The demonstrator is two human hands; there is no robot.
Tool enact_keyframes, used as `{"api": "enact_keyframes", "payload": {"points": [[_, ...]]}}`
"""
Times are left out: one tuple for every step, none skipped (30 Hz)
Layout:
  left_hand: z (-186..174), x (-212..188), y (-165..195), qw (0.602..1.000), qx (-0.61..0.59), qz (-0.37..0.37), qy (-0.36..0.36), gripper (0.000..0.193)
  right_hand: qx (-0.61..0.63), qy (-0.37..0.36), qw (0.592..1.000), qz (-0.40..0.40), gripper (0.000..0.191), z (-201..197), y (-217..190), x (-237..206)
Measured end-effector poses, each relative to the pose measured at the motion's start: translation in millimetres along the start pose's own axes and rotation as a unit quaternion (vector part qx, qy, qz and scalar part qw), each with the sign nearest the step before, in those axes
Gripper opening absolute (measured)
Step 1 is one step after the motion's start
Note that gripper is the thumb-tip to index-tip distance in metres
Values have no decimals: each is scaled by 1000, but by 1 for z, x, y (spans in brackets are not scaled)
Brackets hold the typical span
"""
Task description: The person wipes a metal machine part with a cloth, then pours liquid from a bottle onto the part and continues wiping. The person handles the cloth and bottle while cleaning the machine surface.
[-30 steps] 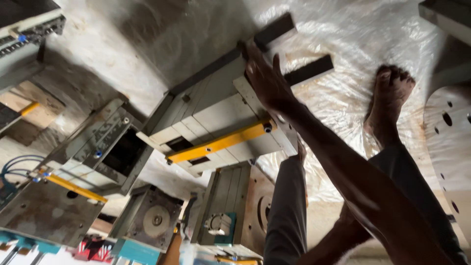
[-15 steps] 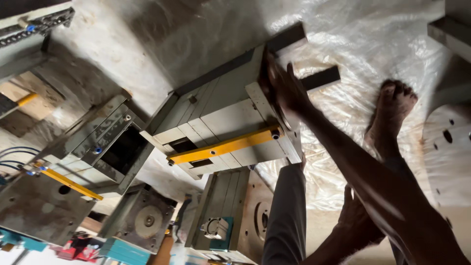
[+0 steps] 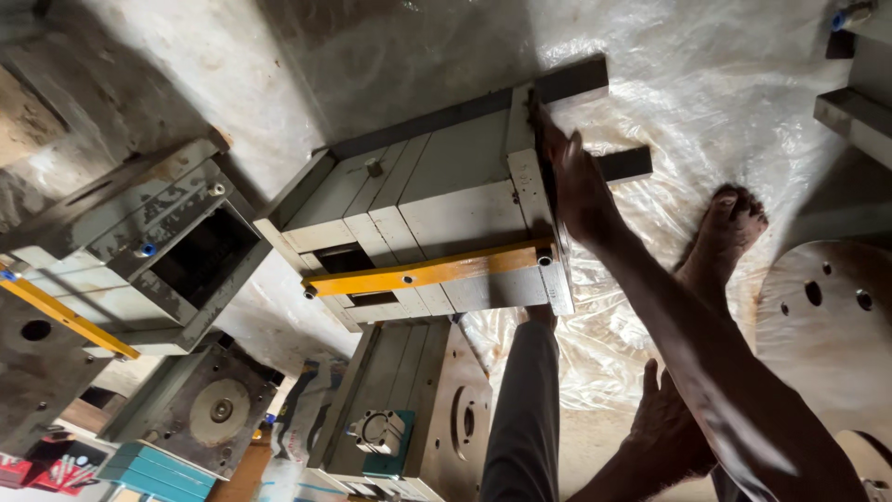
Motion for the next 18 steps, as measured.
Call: {"api": "enact_keyframes", "payload": {"points": [[-6,0,3,1000,2,-8,-3,93,-24,-10,999,-20,62,2,-7,-8],[-11,-1,5,1000,1,-10,-3,93,-46,-16,998,-39,64,3,-13,-14],[-16,-2,6,1000,-2,-10,-3,92,-80,-17,997,-13,70,4,-13,-12],[-20,-3,7,1000,-8,-12,1,92,-112,-22,993,14,77,5,-12,-11],[-21,-4,8,1000,-14,-16,4,92,-139,-32,989,46,86,7,-9,-8],[-21,-6,8,1000,-19,-20,6,92,-125,-19,992,-4,93,7,-14,-8],[-19,-7,8,1000,-18,-19,6,92,-110,-1,993,-53,101,8,-17,-10],[-18,-10,9,999,-16,-17,23,91,-100,18,989,-103,110,9,-19,-19],[-14,-10,10,1000,-15,-15,18,91,-101,5,992,-72,108,12,-13,-35],[-11,-12,10,1000,-13,-14,24,91,-101,-6,994,-42,107,17,-6,-58],[-7,-13,10,999,-11,-13,28,91,-100,-12,995,-8,105,22,0,-90],[-5,-14,10,999,-7,-11,32,91,-137,-13,990,-12,104,26,3,-113],[-3,-14,10,999,-9,-14,46,91,-175,-21,984,-18,104,29,6,-136],[-1,-14,12,999,-8,-10,40,90,-214,-32,976,-28,104,31,8,-156],[0,-15,11,998,-6,-7,54,90,-197,-17,979,-42,105,31,9,-168],[2,-17,15,999,2,-5,48,90,-181,1,982,-56,107,30,10,-176],[4,-18,16,999,4,-6,52,90,-163,15,984,-68,109,29,13,-174],[6,-19,19,999,2,-7,52,90,-200,-1,979,-41,105,31,20,-168]]}}
Point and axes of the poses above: each hand's wrist, its own x-axis towards the middle knuckle, its own z-axis out of the palm, y = z × x, the point moved 5 cm from there along x, towards the middle knuckle, and after that the axes turned 5 degrees about x, right-handed, at the moved point
